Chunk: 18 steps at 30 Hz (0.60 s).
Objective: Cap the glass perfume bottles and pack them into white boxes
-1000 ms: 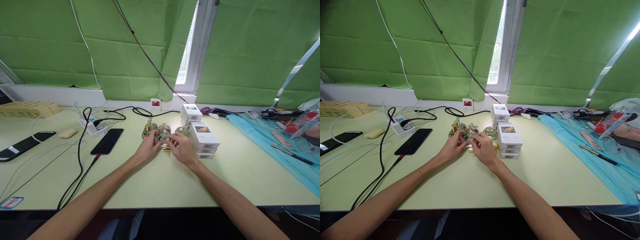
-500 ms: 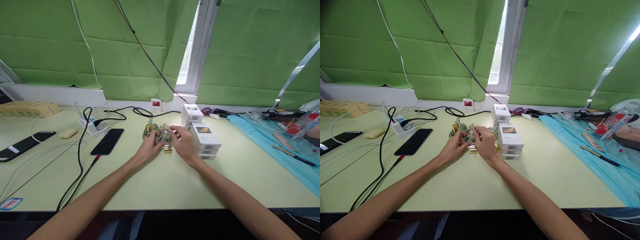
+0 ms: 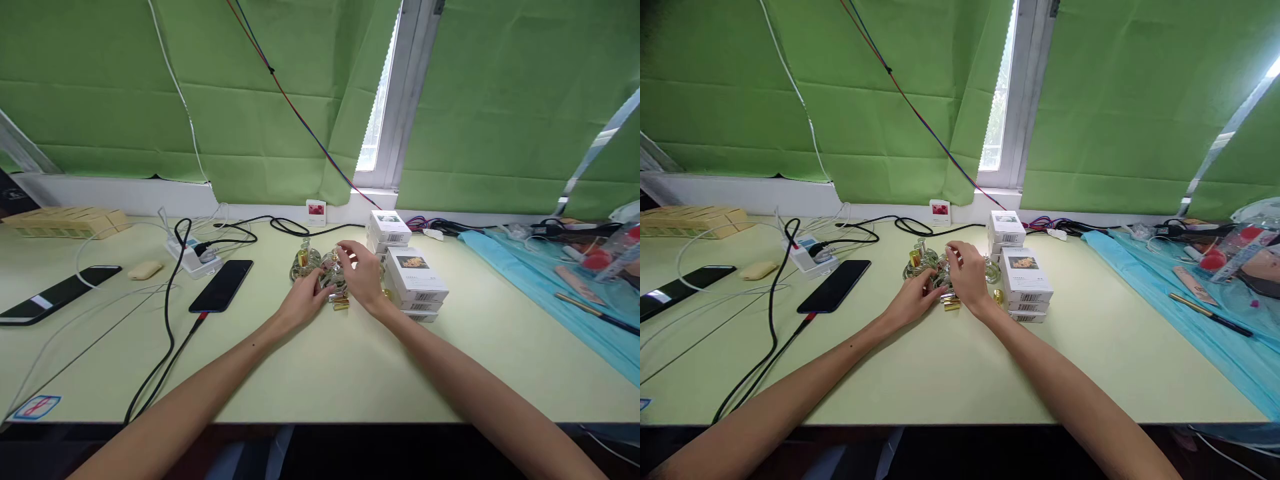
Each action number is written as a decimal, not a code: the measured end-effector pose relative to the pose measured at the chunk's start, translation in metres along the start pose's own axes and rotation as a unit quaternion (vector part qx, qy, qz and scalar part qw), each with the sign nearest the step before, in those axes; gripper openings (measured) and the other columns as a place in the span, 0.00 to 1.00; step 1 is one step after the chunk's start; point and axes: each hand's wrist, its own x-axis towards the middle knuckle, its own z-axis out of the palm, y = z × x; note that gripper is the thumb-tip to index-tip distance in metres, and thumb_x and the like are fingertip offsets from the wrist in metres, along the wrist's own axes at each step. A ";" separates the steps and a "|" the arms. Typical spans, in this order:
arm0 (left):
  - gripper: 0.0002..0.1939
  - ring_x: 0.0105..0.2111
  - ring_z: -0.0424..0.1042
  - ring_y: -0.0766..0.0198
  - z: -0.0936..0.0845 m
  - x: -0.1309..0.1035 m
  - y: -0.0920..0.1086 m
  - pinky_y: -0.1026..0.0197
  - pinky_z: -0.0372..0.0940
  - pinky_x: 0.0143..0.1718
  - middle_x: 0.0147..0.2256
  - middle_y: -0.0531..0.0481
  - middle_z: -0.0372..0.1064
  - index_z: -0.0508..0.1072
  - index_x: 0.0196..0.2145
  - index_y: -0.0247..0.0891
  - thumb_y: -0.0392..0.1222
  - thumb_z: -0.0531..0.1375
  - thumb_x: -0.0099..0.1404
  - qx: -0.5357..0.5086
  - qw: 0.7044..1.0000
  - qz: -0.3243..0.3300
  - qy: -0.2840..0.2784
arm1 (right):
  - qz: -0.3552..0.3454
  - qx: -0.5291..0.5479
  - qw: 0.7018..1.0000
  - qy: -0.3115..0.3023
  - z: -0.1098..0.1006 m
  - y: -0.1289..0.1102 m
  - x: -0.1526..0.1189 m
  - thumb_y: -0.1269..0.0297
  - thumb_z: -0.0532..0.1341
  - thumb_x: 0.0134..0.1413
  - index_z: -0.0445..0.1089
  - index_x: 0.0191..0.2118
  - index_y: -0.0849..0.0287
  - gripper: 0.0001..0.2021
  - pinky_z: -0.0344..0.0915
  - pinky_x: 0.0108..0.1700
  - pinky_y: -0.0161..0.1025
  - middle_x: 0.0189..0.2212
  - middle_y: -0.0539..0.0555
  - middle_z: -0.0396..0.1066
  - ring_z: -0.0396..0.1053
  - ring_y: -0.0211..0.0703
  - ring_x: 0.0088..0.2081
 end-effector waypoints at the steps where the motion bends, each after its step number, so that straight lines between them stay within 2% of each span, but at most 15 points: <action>1: 0.17 0.26 0.66 0.61 0.000 0.000 -0.001 0.60 0.55 0.28 0.24 0.55 0.67 0.70 0.47 0.38 0.54 0.57 0.70 0.001 1.000 0.001 0.000 | -0.011 -0.002 1.000 0.009 0.001 0.004 -0.002 0.64 0.56 0.66 0.74 0.42 0.58 0.10 0.71 0.38 0.40 0.39 0.57 0.78 0.74 0.45 0.39; 5: 0.17 0.26 0.67 0.61 0.001 0.000 -0.003 0.61 0.56 0.29 0.26 0.54 0.69 0.70 0.48 0.37 0.52 0.58 0.70 -0.001 1.000 0.009 0.001 | -0.067 -0.053 0.996 0.024 0.001 0.021 -0.015 0.65 0.58 0.66 0.75 0.41 0.57 0.07 0.71 0.42 0.44 0.37 0.56 0.78 0.73 0.47 0.40; 9: 0.18 0.26 0.66 0.62 0.001 0.000 -0.003 0.61 0.57 0.29 0.25 0.54 0.67 0.70 0.50 0.36 0.52 0.58 0.70 0.001 1.000 0.009 0.006 | -0.133 -0.079 0.988 0.012 -0.001 0.027 -0.024 0.69 0.58 0.68 0.74 0.43 0.56 0.07 0.70 0.45 0.47 0.38 0.56 0.78 0.72 0.49 0.42; 18: 0.20 0.25 0.64 0.62 0.000 0.001 -0.001 0.61 0.55 0.28 0.25 0.55 0.67 0.71 0.51 0.36 0.53 0.58 0.70 -0.004 1.000 0.015 -0.004 | -0.143 -0.066 0.987 0.016 0.000 0.031 -0.024 0.69 0.58 0.68 0.75 0.44 0.55 0.08 0.70 0.43 0.46 0.38 0.55 0.79 0.72 0.49 0.41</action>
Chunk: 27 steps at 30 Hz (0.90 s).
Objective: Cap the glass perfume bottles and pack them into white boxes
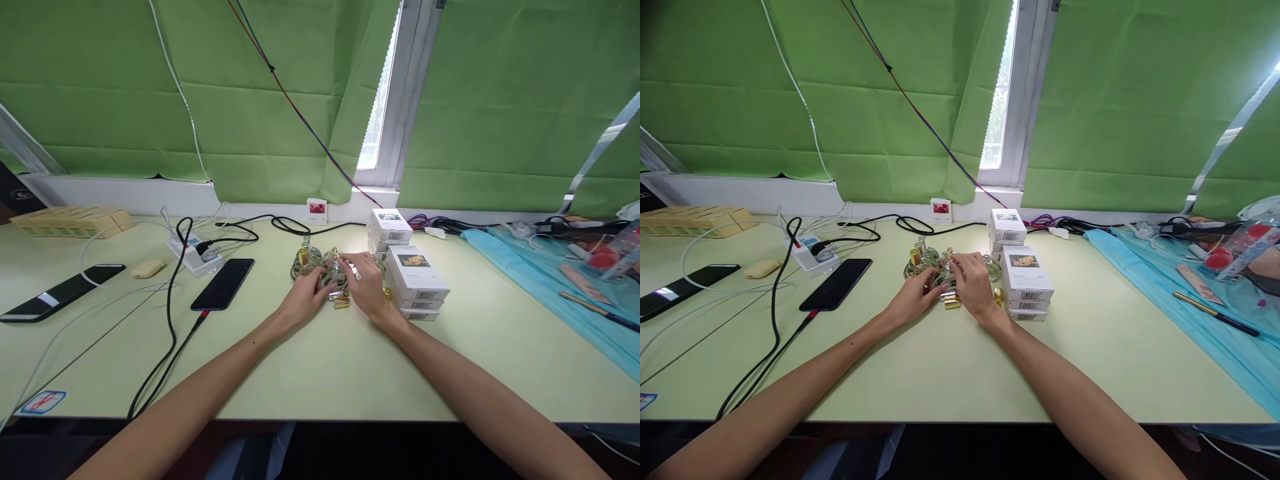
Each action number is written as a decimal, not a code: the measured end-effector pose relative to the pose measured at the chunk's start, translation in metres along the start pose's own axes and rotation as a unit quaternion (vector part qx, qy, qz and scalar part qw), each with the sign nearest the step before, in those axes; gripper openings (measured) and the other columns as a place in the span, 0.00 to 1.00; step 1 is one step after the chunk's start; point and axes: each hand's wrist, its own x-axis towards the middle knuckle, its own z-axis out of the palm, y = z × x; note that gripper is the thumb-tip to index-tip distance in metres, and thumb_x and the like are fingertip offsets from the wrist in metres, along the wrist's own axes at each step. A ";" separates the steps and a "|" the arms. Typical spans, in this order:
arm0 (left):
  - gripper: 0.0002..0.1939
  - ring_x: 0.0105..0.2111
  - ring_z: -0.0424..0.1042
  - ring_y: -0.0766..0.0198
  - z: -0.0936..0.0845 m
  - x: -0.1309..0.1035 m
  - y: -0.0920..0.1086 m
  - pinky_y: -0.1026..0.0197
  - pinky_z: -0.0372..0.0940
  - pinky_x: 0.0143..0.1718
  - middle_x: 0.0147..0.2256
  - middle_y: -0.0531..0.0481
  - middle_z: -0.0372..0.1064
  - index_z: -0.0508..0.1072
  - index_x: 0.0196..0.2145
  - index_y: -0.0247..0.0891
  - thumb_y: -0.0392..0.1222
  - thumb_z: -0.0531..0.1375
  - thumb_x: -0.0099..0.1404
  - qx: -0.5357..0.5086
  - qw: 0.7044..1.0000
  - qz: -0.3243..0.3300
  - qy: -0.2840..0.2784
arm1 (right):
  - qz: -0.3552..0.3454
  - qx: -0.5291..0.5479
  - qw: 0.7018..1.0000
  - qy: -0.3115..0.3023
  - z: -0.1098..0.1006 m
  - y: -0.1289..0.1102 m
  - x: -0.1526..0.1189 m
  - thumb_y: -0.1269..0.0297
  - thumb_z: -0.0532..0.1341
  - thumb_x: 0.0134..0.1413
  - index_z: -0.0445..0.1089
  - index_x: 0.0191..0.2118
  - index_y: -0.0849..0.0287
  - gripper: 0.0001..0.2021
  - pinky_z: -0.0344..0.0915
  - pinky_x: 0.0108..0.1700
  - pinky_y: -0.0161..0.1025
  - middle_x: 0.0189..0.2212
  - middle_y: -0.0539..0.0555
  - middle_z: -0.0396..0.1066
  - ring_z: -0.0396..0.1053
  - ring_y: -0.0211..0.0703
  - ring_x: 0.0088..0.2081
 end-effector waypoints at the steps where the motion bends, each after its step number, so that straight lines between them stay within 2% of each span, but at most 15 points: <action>1: 0.20 0.25 0.64 0.62 0.000 0.000 0.000 0.61 0.55 0.28 0.25 0.55 0.66 0.71 0.51 0.36 0.53 0.57 0.70 0.000 1.000 0.001 -0.001 | 0.001 0.002 1.000 -0.001 0.000 0.000 0.000 0.69 0.58 0.68 0.75 0.44 0.55 0.08 0.70 0.43 0.46 0.38 0.55 0.79 0.72 0.49 0.41; 7: 0.21 0.25 0.64 0.62 0.000 0.001 -0.001 0.61 0.55 0.28 0.25 0.54 0.66 0.70 0.53 0.36 0.54 0.57 0.70 0.003 1.000 0.006 -0.006 | -0.006 -0.007 1.000 -0.001 0.000 0.000 0.000 0.70 0.59 0.67 0.76 0.44 0.56 0.08 0.70 0.42 0.45 0.36 0.55 0.79 0.71 0.48 0.40; 14: 0.19 0.25 0.64 0.62 -0.002 0.001 0.001 0.61 0.54 0.28 0.25 0.55 0.66 0.69 0.49 0.38 0.54 0.56 0.71 -0.001 1.000 0.014 -0.018 | -0.019 -0.003 1.000 -0.018 0.000 0.000 -0.001 0.69 0.59 0.67 0.76 0.45 0.54 0.08 0.70 0.40 0.44 0.35 0.54 0.78 0.71 0.48 0.39; 27: 0.18 0.25 0.65 0.62 -0.001 0.002 -0.001 0.61 0.55 0.28 0.26 0.55 0.67 0.69 0.48 0.38 0.54 0.56 0.71 0.001 1.000 0.018 -0.023 | -0.011 0.011 0.999 -0.031 0.000 -0.004 0.001 0.70 0.59 0.67 0.75 0.42 0.54 0.07 0.71 0.43 0.46 0.38 0.54 0.79 0.71 0.47 0.40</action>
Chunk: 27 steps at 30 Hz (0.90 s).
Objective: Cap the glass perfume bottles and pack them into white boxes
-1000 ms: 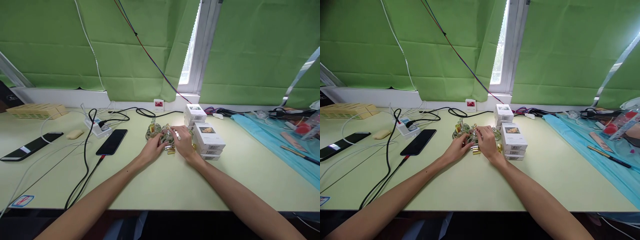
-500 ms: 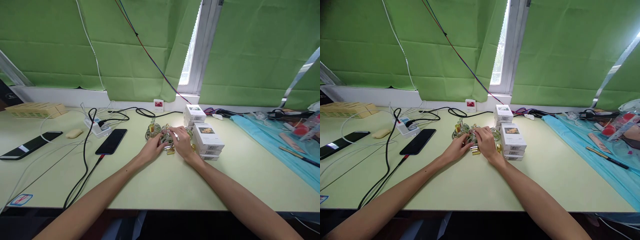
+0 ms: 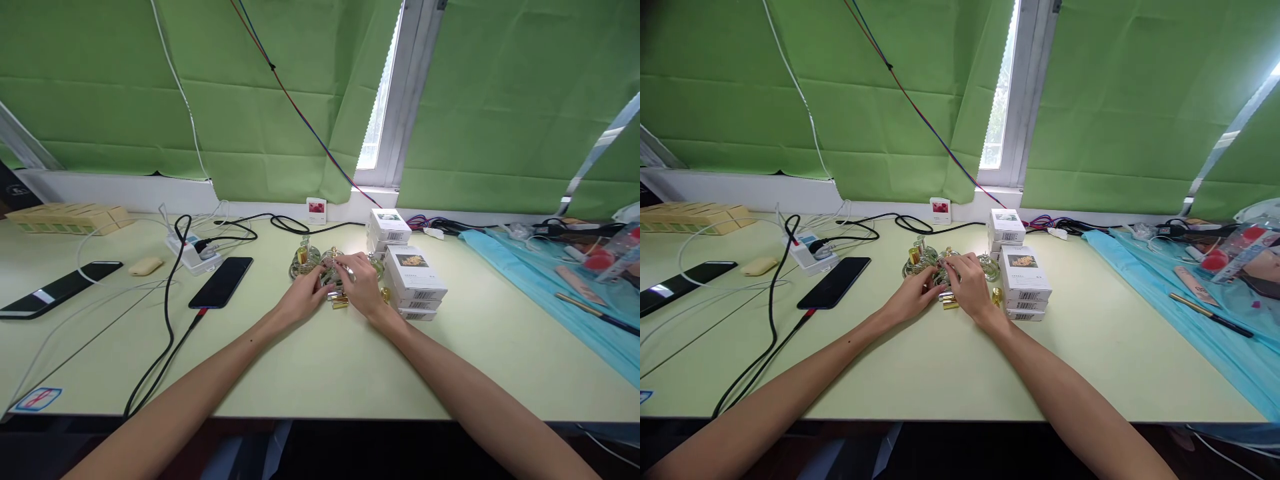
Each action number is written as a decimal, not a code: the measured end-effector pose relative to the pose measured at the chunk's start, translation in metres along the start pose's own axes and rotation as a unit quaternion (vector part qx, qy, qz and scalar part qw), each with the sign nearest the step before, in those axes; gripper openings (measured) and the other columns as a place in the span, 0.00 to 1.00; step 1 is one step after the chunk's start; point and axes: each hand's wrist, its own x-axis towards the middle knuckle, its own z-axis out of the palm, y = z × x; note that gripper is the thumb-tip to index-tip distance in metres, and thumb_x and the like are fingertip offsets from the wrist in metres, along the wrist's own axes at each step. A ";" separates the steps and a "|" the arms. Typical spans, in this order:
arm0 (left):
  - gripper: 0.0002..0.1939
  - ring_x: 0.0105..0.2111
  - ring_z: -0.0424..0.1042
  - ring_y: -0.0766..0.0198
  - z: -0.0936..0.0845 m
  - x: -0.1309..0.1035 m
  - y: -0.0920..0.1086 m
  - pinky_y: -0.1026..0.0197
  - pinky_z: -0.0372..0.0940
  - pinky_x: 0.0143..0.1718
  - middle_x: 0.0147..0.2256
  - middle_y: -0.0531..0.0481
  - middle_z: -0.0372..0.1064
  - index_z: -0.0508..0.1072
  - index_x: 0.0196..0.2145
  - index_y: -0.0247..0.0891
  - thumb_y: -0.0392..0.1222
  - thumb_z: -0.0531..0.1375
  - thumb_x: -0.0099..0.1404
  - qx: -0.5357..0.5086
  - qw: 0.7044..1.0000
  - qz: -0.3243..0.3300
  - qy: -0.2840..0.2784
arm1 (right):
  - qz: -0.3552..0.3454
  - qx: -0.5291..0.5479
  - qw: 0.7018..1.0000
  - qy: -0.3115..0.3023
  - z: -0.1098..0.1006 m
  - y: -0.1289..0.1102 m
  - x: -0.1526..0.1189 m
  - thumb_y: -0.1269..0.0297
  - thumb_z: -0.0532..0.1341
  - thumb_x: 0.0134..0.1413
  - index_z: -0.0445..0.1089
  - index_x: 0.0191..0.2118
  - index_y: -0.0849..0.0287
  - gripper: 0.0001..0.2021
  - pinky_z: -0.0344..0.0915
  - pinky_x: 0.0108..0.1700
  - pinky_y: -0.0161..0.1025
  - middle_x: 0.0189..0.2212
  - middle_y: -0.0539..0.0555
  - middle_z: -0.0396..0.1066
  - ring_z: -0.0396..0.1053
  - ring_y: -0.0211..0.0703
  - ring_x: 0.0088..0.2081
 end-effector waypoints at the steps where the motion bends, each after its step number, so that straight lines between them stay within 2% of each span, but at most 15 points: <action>1: 0.18 0.25 0.65 0.62 0.000 0.000 0.000 0.60 0.55 0.28 0.26 0.54 0.67 0.69 0.48 0.38 0.54 0.56 0.71 0.000 1.000 0.000 0.000 | 0.000 0.003 1.000 0.000 0.000 0.000 0.000 0.70 0.59 0.67 0.75 0.42 0.55 0.08 0.71 0.43 0.46 0.38 0.54 0.79 0.71 0.47 0.40; 15: 0.18 0.25 0.65 0.62 -0.001 0.000 0.002 0.61 0.55 0.28 0.26 0.54 0.67 0.69 0.48 0.38 0.54 0.56 0.71 0.003 1.000 -0.004 -0.002 | 0.028 0.002 1.000 -0.009 0.000 0.000 -0.001 0.67 0.59 0.67 0.77 0.43 0.53 0.08 0.72 0.41 0.46 0.37 0.54 0.79 0.72 0.48 0.40; 21: 0.17 0.25 0.66 0.61 -0.002 -0.001 0.004 0.61 0.55 0.28 0.26 0.54 0.68 0.69 0.48 0.38 0.53 0.56 0.71 0.005 1.000 -0.002 -0.001 | 0.013 0.010 1.000 -0.002 0.000 0.001 -0.001 0.68 0.59 0.68 0.77 0.47 0.55 0.09 0.72 0.43 0.47 0.39 0.55 0.80 0.72 0.47 0.41; 27: 0.17 0.25 0.66 0.62 -0.002 -0.001 0.004 0.61 0.55 0.28 0.26 0.54 0.68 0.69 0.48 0.38 0.53 0.56 0.71 0.000 1.000 0.001 -0.002 | 0.017 0.014 1.000 -0.008 0.000 0.002 -0.001 0.68 0.59 0.68 0.78 0.46 0.53 0.10 0.72 0.44 0.47 0.40 0.54 0.81 0.72 0.48 0.41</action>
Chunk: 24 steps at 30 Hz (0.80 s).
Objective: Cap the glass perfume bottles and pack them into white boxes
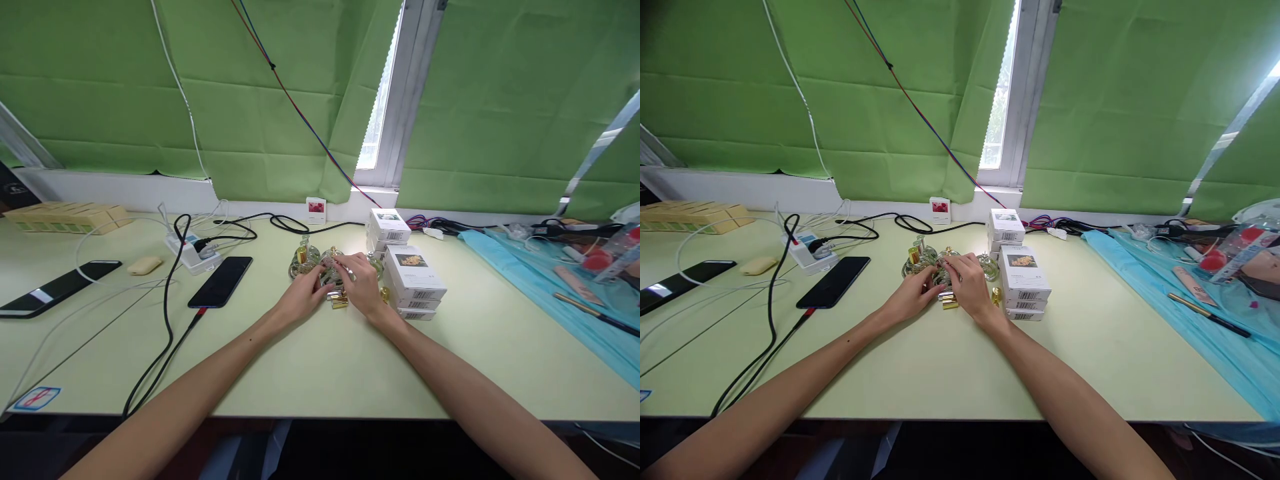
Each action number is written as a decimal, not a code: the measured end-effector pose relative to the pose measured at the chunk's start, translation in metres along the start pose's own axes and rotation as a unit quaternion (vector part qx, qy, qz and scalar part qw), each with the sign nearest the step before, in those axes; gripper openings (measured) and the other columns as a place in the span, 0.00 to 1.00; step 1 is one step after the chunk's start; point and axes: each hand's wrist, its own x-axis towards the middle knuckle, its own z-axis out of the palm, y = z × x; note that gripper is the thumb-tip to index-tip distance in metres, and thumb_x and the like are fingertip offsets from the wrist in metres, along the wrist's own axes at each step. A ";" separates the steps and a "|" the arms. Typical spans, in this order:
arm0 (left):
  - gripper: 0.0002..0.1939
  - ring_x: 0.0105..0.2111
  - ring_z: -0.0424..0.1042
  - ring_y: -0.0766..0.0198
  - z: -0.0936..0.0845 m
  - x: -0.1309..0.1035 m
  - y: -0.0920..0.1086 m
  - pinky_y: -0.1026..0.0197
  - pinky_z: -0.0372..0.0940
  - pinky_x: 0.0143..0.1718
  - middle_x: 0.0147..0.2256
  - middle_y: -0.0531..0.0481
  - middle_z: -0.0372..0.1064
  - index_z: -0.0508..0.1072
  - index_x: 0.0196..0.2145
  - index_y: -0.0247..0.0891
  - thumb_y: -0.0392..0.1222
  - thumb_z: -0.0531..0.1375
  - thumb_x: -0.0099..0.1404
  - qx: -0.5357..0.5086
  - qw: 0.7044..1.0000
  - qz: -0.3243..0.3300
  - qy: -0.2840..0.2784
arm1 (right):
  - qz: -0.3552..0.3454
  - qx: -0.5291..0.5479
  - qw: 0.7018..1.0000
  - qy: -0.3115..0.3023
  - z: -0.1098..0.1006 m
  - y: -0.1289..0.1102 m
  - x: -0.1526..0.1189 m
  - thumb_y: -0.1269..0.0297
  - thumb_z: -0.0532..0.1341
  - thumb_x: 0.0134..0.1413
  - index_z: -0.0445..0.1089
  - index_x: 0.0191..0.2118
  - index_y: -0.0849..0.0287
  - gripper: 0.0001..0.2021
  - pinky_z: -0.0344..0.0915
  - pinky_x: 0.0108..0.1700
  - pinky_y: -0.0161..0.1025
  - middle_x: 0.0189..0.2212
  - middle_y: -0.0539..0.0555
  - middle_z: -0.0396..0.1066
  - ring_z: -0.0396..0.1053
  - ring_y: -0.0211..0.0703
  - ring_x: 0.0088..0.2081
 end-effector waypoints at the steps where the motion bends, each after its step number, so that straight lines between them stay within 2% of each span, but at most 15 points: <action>1: 0.17 0.25 0.65 0.62 0.000 0.000 0.000 0.61 0.55 0.28 0.26 0.54 0.68 0.69 0.48 0.38 0.53 0.56 0.71 -0.001 1.000 -0.001 0.000 | -0.001 0.000 1.000 0.002 0.000 0.000 0.000 0.68 0.59 0.68 0.78 0.46 0.53 0.09 0.72 0.44 0.47 0.39 0.54 0.81 0.72 0.48 0.41; 14: 0.19 0.25 0.66 0.61 0.001 0.000 -0.003 0.61 0.55 0.28 0.26 0.54 0.68 0.69 0.51 0.38 0.53 0.56 0.71 0.005 1.000 -0.002 -0.001 | 0.011 -0.004 1.000 0.014 0.000 0.000 0.001 0.68 0.59 0.67 0.77 0.45 0.54 0.09 0.72 0.43 0.46 0.37 0.54 0.80 0.72 0.48 0.40; 24: 0.19 0.25 0.67 0.61 0.000 -0.001 -0.001 0.60 0.56 0.28 0.26 0.54 0.69 0.70 0.49 0.38 0.54 0.56 0.71 -0.002 1.000 0.002 -0.003 | 0.009 0.002 1.000 0.009 0.001 0.000 0.000 0.69 0.61 0.66 0.77 0.44 0.54 0.07 0.72 0.43 0.45 0.37 0.54 0.80 0.72 0.47 0.40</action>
